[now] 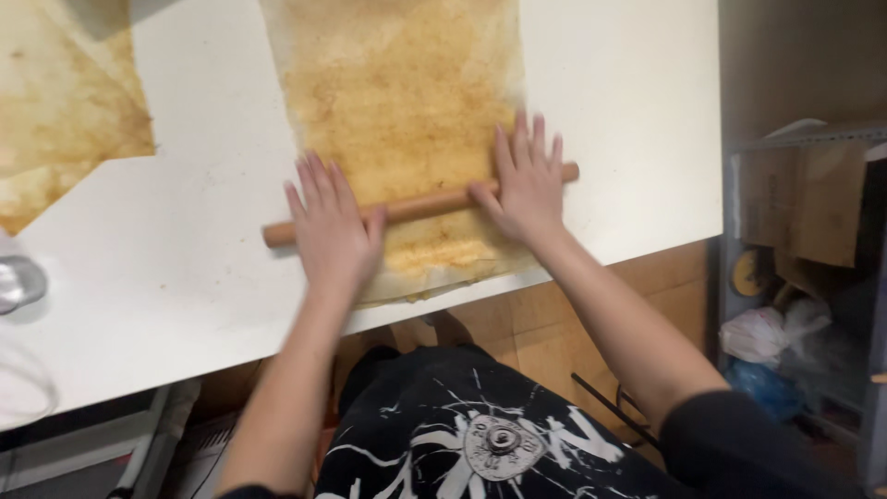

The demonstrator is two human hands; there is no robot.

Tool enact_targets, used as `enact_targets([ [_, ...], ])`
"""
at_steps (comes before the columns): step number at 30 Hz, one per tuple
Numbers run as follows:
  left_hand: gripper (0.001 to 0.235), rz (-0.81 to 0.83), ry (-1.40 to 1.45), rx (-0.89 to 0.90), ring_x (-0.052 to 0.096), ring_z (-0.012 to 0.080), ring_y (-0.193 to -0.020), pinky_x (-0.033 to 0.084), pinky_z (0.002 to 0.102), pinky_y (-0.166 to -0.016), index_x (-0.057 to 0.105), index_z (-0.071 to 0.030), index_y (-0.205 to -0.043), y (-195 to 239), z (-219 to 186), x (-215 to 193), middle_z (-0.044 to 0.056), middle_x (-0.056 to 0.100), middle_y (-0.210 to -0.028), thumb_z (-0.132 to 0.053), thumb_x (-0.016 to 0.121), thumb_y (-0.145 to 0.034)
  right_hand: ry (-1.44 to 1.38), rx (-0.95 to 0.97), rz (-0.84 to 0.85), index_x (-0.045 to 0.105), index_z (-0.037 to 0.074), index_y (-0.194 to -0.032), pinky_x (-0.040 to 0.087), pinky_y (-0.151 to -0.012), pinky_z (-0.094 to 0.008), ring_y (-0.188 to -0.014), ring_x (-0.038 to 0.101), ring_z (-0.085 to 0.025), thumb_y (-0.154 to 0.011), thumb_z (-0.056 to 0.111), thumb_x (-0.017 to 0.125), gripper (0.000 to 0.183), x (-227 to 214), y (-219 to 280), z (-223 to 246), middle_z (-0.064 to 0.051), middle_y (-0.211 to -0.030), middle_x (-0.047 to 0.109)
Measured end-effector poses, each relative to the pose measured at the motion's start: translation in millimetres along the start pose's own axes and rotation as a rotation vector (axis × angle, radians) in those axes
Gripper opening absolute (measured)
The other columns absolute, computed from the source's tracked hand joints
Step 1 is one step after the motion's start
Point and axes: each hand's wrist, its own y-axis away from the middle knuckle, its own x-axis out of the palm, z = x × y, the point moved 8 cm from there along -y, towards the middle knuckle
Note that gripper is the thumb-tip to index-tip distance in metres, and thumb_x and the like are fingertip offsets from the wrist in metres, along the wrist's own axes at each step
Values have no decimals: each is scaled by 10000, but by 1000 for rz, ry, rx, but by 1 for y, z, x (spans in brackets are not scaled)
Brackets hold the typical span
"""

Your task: The person places a sheet of dough between parchment paper and uses a rolling pin to flatten it. They trim the edges with a knife, then place another sheet of parchment on top and continue rolling.

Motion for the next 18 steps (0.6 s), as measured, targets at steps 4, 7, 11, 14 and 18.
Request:
enact_targets([
  [4,925,39,114,14,1,454,-1544,-4,518,-1238,223,155,-1542,29,-10,-4,348,55,-1644,-604,366,-1031,-59,-114,-36,237,7,-1618,-13,-1216,-622,-1560,-42,-436,-966,722,406,983,-12,30,7,-266,-1681,-1],
  [7,867,112,203,-75,-23,449,-1544,-11,517,-1246,231,72,-1569,-19,4,-1,307,24,-1666,-610,358,-1049,-12,36,249,262,158,-1609,-29,-1234,-616,-1569,-90,-426,-977,682,342,825,-13,-9,1,-220,-1708,-38],
  [11,909,-66,48,7,-25,415,-1577,-27,548,-1260,219,-9,-1636,-87,11,-21,275,29,-1703,-587,462,-977,-17,-100,-100,232,114,-1654,-21,-1262,-628,-1590,-44,-425,-1018,665,356,851,-56,-77,23,-208,-1739,25],
  [14,986,2,-2,-5,-63,412,-1553,-45,544,-1231,134,3,-1625,-77,5,-17,281,-8,-1679,-637,455,-947,-30,-103,-121,178,32,-1650,-36,-1218,-651,-1558,-47,-452,-1017,713,359,946,-40,-73,29,-236,-1711,11],
  [18,1012,109,-77,12,-86,346,-1576,-15,532,-1277,73,3,-1621,0,-16,-6,230,-50,-1706,-761,308,-1000,36,-29,36,149,76,-1658,-37,-1228,-650,-1564,-76,-431,-938,793,347,1035,-1,3,20,-206,-1705,-37],
])
